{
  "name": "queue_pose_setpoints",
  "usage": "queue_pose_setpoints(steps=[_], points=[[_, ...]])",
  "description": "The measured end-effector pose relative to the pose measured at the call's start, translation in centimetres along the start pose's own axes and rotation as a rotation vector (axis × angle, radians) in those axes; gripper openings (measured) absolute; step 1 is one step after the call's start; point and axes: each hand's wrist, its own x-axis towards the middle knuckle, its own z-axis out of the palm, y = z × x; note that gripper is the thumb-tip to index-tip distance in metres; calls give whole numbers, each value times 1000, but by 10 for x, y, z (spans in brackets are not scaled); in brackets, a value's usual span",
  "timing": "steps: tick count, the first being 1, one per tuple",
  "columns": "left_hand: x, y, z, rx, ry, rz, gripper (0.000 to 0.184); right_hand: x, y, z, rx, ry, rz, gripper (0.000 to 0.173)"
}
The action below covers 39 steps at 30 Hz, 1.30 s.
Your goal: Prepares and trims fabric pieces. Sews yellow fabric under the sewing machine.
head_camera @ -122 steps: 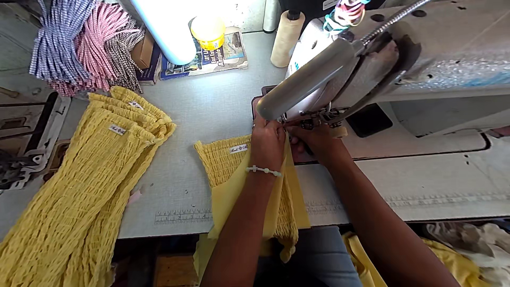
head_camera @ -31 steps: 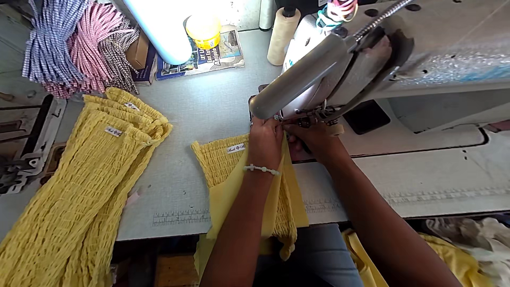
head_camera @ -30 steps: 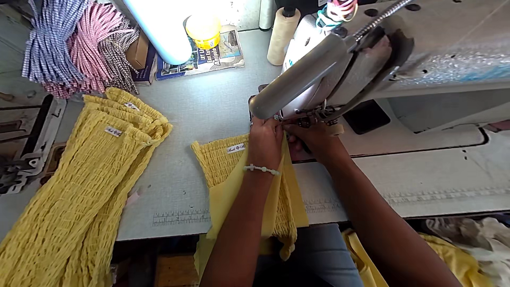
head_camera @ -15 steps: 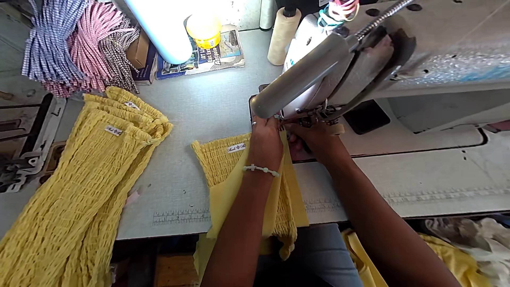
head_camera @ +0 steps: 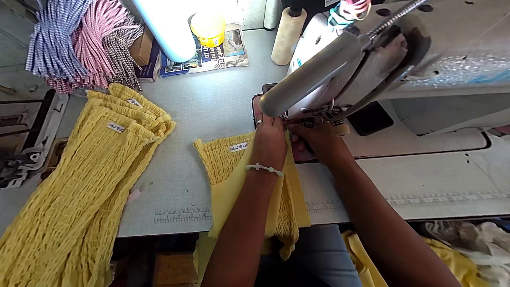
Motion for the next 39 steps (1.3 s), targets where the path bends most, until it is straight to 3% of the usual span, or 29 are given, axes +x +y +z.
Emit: queue_pose_setpoints(steps=[27,29,33,35,39], points=[[-2,-10,-10,-113,106,26,4,-1,5,-5,53,-51,-54,8],[-2,-11,-12,-136,86,-7,5,-3,7,-10,-54,5,-116,12],[0,-11,-19,-312,11,-105,5,-23,3,-24,-384,127,-286,37],[0,-12,-24,-394,-20,-141,6,-32,6,-26,-359,101,-263,29],[1,-13,-28,-452,-57,-157,6,-36,4,-23,-28,-95,-68,14]])
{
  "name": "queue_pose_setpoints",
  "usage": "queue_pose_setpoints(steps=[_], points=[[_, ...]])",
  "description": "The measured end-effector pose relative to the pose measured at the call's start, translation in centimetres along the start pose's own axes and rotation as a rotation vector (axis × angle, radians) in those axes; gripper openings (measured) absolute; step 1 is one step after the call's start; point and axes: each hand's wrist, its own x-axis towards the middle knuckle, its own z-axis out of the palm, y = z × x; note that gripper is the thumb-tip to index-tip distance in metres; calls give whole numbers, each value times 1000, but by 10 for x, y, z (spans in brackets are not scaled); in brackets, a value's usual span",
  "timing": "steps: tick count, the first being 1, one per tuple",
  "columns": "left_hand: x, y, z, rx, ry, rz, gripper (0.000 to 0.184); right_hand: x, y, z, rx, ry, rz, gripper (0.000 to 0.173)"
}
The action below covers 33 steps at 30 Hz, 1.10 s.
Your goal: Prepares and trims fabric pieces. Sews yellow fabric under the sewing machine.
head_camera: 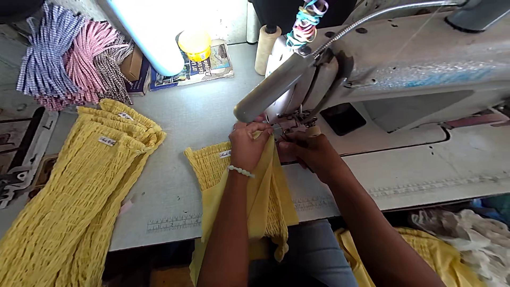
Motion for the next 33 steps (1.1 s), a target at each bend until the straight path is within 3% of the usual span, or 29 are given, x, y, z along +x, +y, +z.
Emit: queue_pose_setpoints(steps=[5,17,27,30,33], points=[[0,0,0,20,-44,-1,5,12,-6,7,209,-79,54,8],[0,-1,2,60,-53,32,6,8,-2,7,195,-55,48,13],[0,-5,5,78,37,89,4,-2,6,-20,211,133,9,28],[-2,-3,3,7,-9,147,3,-14,12,-15,147,137,-70,21],[-2,-6,5,19,-58,248,4,-23,21,-3,260,205,-130,13]])
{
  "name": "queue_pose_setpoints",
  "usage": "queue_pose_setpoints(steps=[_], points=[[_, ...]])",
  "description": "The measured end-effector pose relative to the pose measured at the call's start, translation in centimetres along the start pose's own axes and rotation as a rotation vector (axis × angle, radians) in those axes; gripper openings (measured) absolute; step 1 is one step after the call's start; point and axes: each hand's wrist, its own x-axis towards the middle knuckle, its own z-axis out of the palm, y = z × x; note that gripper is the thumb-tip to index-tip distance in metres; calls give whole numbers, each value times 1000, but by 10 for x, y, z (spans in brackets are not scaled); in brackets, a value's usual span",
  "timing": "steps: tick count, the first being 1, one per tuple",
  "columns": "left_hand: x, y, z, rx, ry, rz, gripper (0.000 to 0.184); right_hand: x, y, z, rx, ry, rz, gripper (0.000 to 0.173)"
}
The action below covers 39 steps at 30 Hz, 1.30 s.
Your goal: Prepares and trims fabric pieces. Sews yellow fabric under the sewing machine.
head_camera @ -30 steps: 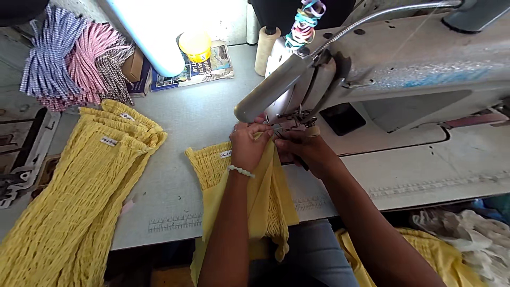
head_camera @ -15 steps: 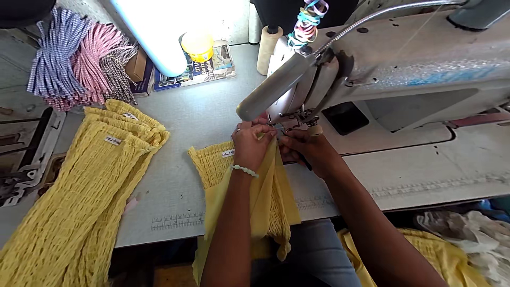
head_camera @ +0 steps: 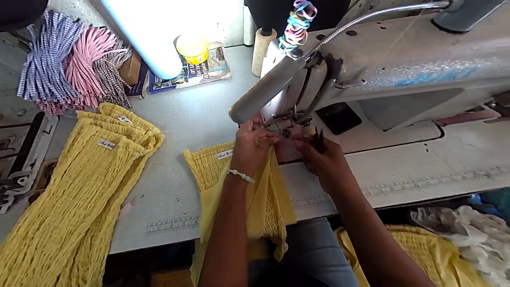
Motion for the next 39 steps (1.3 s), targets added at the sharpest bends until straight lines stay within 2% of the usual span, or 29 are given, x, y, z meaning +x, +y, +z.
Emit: queue_pose_setpoints(steps=[3,5,7,11,14,17,20,22,24,28,33,36,39], points=[[3,3,-6,73,-37,16,5,0,-1,3,74,124,-63,23],[5,9,-10,139,-58,-5,6,5,-6,6,114,120,-63,36],[7,19,-12,204,-125,-68,6,13,-10,13,194,58,-11,40],[4,40,-14,363,-274,-193,5,15,-14,27,324,13,86,13],[-5,51,-21,475,-330,-206,7,-1,-7,24,305,-42,96,13],[-22,60,-27,468,-206,-53,10,-21,-1,18,243,-104,95,12],[-35,75,-18,360,-67,284,12,-29,-4,14,312,-122,148,17],[-36,86,-5,265,-133,488,15,-29,-2,15,400,-70,182,25],[-26,78,7,258,-236,622,17,-25,-1,12,443,-12,197,28],[1,29,15,403,-271,720,21,-1,-6,2,197,37,158,16],[10,10,4,573,-155,744,18,25,-9,3,-211,-36,85,10],[-1,12,-12,515,-151,583,12,22,-9,-1,-385,-115,-9,11],[-13,17,-26,508,-128,402,8,13,-9,-8,-658,-71,-121,15]])
